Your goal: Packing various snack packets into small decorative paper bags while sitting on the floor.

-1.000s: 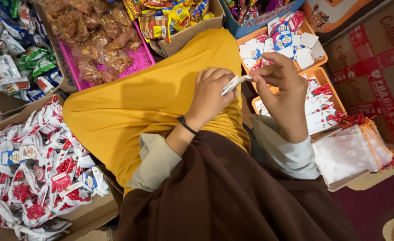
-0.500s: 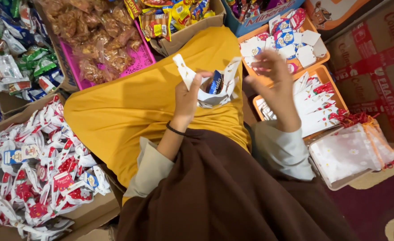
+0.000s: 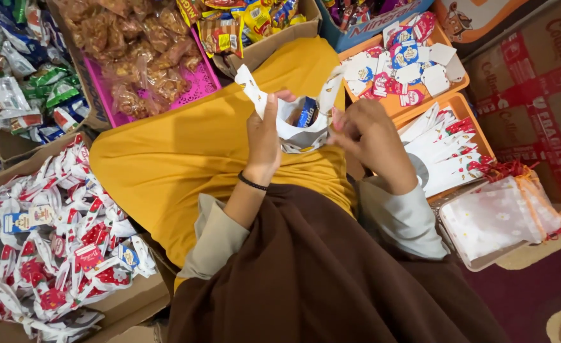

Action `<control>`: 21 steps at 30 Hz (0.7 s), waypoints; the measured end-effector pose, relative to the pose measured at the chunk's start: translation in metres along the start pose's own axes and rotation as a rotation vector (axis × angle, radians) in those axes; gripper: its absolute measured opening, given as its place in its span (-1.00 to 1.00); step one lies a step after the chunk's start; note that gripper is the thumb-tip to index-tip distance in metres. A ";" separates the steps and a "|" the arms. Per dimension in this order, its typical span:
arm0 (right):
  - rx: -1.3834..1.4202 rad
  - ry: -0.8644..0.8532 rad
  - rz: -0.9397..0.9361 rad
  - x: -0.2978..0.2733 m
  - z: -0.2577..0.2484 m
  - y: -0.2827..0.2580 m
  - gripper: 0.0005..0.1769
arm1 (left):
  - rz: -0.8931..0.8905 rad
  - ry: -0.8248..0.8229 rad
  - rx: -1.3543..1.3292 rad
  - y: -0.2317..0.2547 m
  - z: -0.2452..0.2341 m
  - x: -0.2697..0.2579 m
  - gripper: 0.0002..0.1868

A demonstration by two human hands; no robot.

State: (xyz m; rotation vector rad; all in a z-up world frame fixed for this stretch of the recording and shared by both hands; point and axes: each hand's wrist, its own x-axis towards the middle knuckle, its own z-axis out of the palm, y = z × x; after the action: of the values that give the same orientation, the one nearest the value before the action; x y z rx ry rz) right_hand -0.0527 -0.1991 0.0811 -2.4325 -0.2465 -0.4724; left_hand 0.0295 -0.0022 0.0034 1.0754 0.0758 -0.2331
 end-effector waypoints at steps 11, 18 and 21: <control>0.557 0.180 0.148 0.004 0.031 0.032 -0.84 | 0.075 -0.093 0.045 0.014 0.020 -0.013 -0.62; 0.697 0.347 0.287 0.004 0.035 0.031 -0.92 | 0.176 -0.245 0.136 0.023 0.018 -0.016 -0.48; 0.751 0.390 0.272 0.008 0.036 0.034 -0.78 | 0.227 -0.294 0.159 0.028 0.023 -0.016 -0.47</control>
State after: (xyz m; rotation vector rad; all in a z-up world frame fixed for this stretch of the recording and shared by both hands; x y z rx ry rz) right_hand -0.0254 -0.2026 0.0384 -1.5754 0.0728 -0.5879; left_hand 0.0189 -0.0071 0.0407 1.1863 -0.3318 -0.1921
